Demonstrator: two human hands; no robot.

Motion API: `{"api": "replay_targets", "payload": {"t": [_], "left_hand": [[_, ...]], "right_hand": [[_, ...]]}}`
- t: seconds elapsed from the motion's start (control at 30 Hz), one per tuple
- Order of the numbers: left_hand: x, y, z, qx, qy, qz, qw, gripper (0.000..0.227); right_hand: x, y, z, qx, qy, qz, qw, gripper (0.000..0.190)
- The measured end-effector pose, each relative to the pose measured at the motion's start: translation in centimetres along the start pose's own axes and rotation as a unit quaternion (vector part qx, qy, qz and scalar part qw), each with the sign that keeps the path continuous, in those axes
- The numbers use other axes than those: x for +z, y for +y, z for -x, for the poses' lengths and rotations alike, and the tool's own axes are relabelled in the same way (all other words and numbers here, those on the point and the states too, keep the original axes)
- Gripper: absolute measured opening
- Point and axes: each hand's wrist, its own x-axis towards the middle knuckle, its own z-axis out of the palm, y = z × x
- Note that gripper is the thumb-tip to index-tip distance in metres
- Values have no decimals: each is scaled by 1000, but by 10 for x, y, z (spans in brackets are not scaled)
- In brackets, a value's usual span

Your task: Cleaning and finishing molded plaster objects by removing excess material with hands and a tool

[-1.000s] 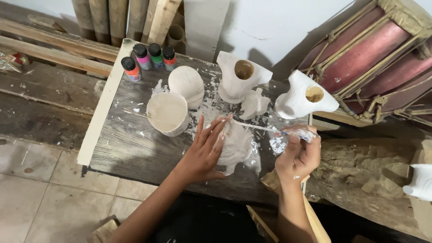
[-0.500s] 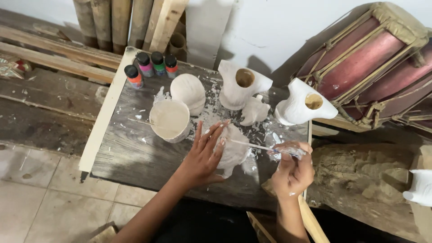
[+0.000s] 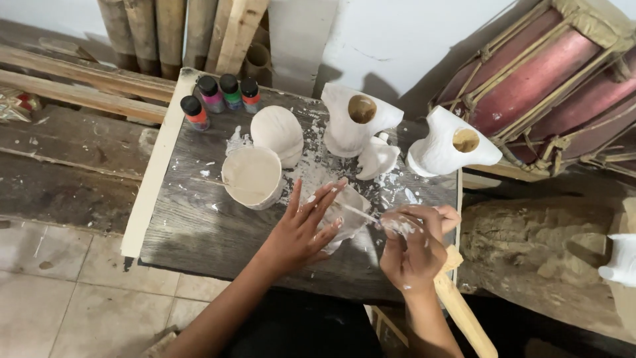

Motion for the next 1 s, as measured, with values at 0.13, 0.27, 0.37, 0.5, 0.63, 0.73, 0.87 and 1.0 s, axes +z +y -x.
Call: {"api": "replay_targets", "payload": {"t": [0.13,0.27,0.37,0.5,0.63,0.73,0.87,1.0], "left_hand": [[6,-5,4,20,-6,-21,1000,101],[15,-8,14,27,32,-27,999,64],[19,-10,14,38,60,-51,996,75],[29,-11,19,33,55,-75,995,61],[36,-19,25,49,62,-73,994,78],[34,-17,23,39,62,-90,993,49],[41,-19,37,36,61,-79,994,53],[54,-20,45,21,59,-68,996,51]], "right_hand": [[-5,-5,0,49,26,-29,998,23],[-2,-4,10,61,25,-22,998,21],[-7,-5,11,49,52,-32,997,19],[-3,9,39,40,90,-58,993,18],[-2,-7,25,59,70,-39,995,14],[-7,-14,21,62,99,-35,993,20],[-4,-10,35,70,103,-32,992,18],[-5,10,58,80,161,-65,982,10]]}}
